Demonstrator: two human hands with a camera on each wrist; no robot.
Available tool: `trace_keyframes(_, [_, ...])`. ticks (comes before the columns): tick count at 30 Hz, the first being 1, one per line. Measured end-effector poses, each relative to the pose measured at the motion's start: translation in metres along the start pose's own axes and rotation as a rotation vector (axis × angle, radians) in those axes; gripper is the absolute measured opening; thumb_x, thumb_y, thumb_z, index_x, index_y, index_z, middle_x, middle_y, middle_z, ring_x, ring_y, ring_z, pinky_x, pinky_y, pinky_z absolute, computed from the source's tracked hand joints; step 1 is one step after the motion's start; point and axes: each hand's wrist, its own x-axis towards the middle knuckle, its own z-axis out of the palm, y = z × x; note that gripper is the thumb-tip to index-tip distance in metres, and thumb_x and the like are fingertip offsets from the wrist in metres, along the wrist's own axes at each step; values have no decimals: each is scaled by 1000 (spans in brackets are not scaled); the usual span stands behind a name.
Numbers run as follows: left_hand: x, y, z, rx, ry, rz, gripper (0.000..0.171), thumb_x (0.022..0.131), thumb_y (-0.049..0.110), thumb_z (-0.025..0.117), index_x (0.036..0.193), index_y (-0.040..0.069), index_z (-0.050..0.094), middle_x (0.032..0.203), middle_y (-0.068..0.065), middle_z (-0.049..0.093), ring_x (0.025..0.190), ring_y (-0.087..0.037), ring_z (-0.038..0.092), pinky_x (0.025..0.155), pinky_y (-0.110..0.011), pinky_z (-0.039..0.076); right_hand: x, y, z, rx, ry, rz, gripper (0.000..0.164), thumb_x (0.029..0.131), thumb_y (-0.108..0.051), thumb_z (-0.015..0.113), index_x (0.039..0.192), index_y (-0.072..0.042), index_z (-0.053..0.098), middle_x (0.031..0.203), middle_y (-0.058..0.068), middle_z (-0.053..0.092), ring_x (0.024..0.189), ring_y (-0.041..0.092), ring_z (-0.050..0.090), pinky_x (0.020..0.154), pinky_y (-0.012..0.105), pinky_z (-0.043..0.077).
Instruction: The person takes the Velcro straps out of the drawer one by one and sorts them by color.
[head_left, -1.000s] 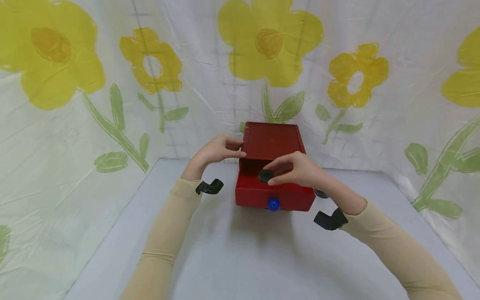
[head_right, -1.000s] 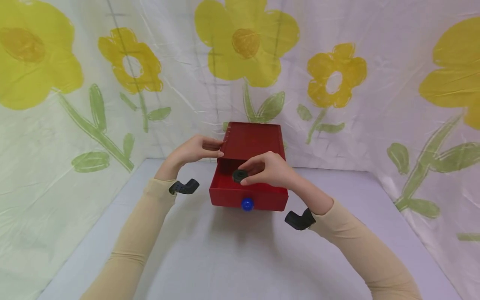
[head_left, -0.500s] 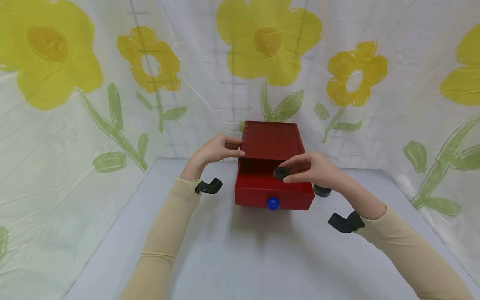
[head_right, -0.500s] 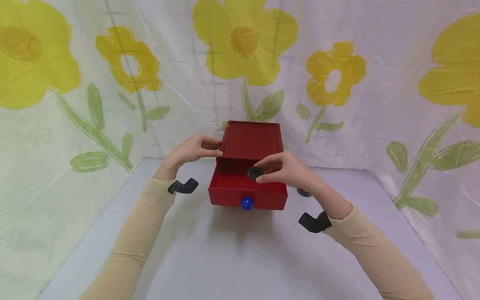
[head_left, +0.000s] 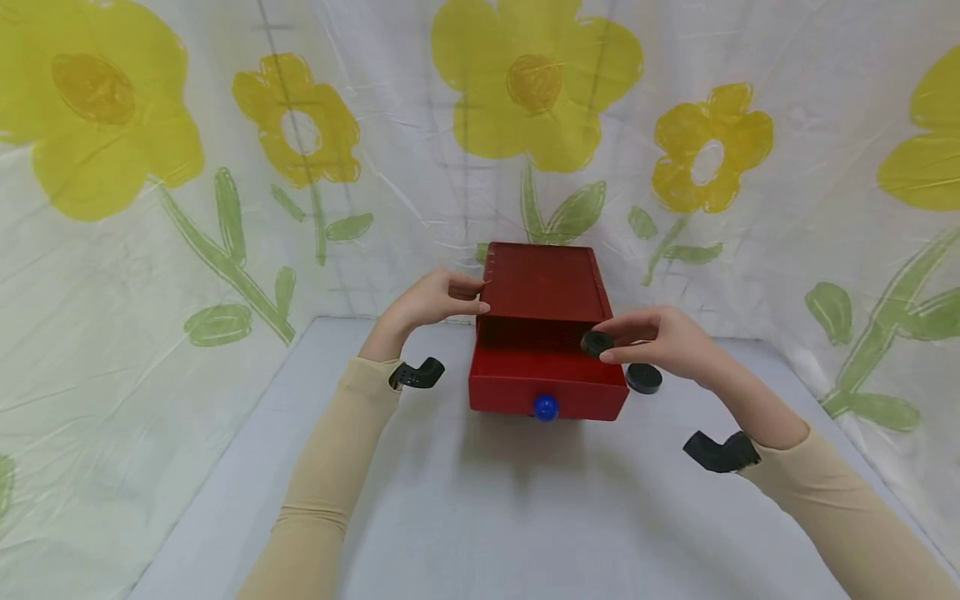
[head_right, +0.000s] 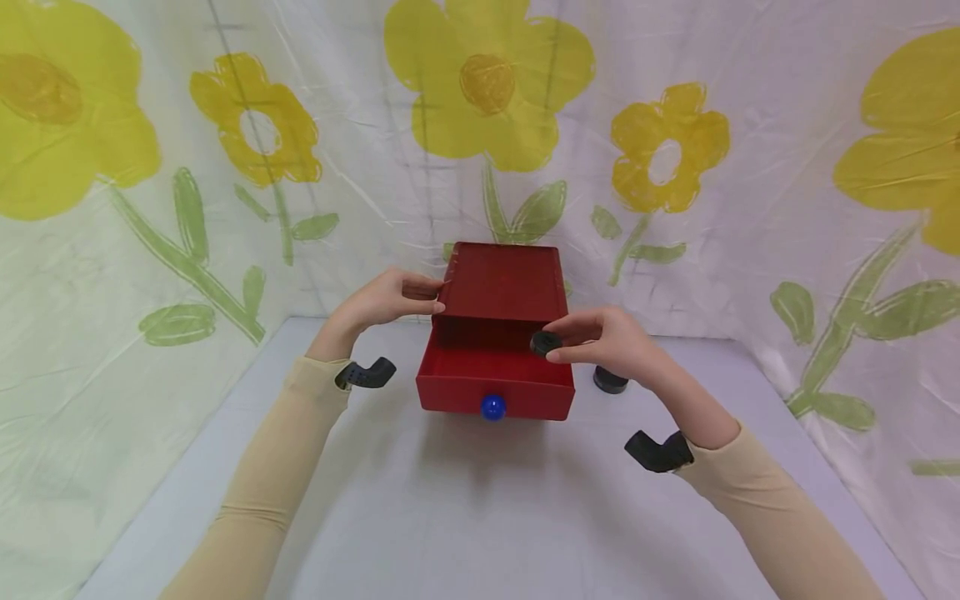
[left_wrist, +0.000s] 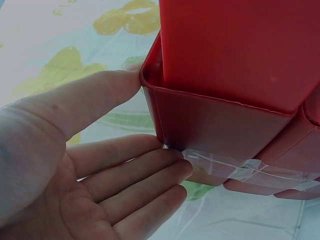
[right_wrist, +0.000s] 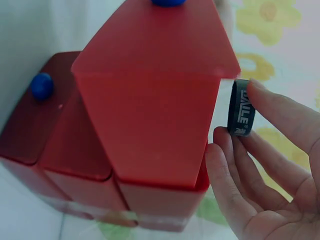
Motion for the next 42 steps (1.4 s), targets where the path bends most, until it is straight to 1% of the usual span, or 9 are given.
trace_keyframes(7, [-1,1,0,-2,-4,-5,60,83,38,72,134,10,55,133,-7,57,121,-21,55,96,-39,49,-6,13,-9,-15,37,44,46,82,-39,73,121,-16,65,112,7,69,98,17,67,82,32,54])
trace_keyframes(16, [0,1,0,-14,-7,-13,60,84,38,71,135,11,55,134,-7,57,122,-22,55,97,-39,48,-13,28,-22,-9,70,87,49,83,-39,71,125,-15,63,115,9,68,96,10,66,82,27,53])
trace_keyframes(21, [-1,1,-1,-23,-8,-15,60,84,38,71,135,11,55,135,-7,56,123,-21,54,97,-39,48,-17,37,-28,-32,93,139,54,83,-44,70,128,-16,60,119,11,66,101,14,65,89,40,53])
trace_keyframes(26, [-2,2,-1,-27,-4,-14,60,84,37,71,135,11,55,135,-7,57,123,-21,54,97,-40,48,-20,50,-32,-27,97,147,54,84,-42,69,129,-13,59,121,14,64,106,22,63,93,50,49])
trace_keyframes(31, [-2,4,-1,-25,-6,-14,60,84,37,71,135,11,54,135,-7,56,124,-22,54,98,-40,48,-23,66,-35,-28,102,161,55,85,-41,69,129,-11,59,122,15,64,101,13,64,94,53,47])
trace_keyframes(35, [-2,4,-1,-27,-2,-13,59,84,36,71,135,11,55,135,-6,57,123,-21,54,97,-40,48,-25,76,-37,-30,102,194,58,84,-43,69,130,-11,58,123,16,63,96,1,62,95,55,45])
trace_keyframes(37, [-2,3,-1,-27,-4,-10,59,84,36,71,135,11,55,135,-7,56,123,-21,54,97,-40,48,-26,80,-38,-29,100,214,59,83,-44,70,131,-11,57,125,16,62,96,-1,61,95,54,44])
trace_keyframes(39, [-2,3,-1,-28,-4,-8,59,84,36,71,135,10,55,135,-7,56,123,-21,54,97,-40,48,-27,84,-38,-26,95,230,61,83,-45,69,131,-10,57,126,17,61,99,5,61,96,54,43])
trace_keyframes(42, [-1,3,-1,-28,-9,-4,59,85,36,70,135,10,54,136,-7,56,123,-22,54,97,-40,48,-29,90,-38,-28,84,247,63,83,-46,69,133,-10,55,127,19,59,109,21,60,97,56,42])
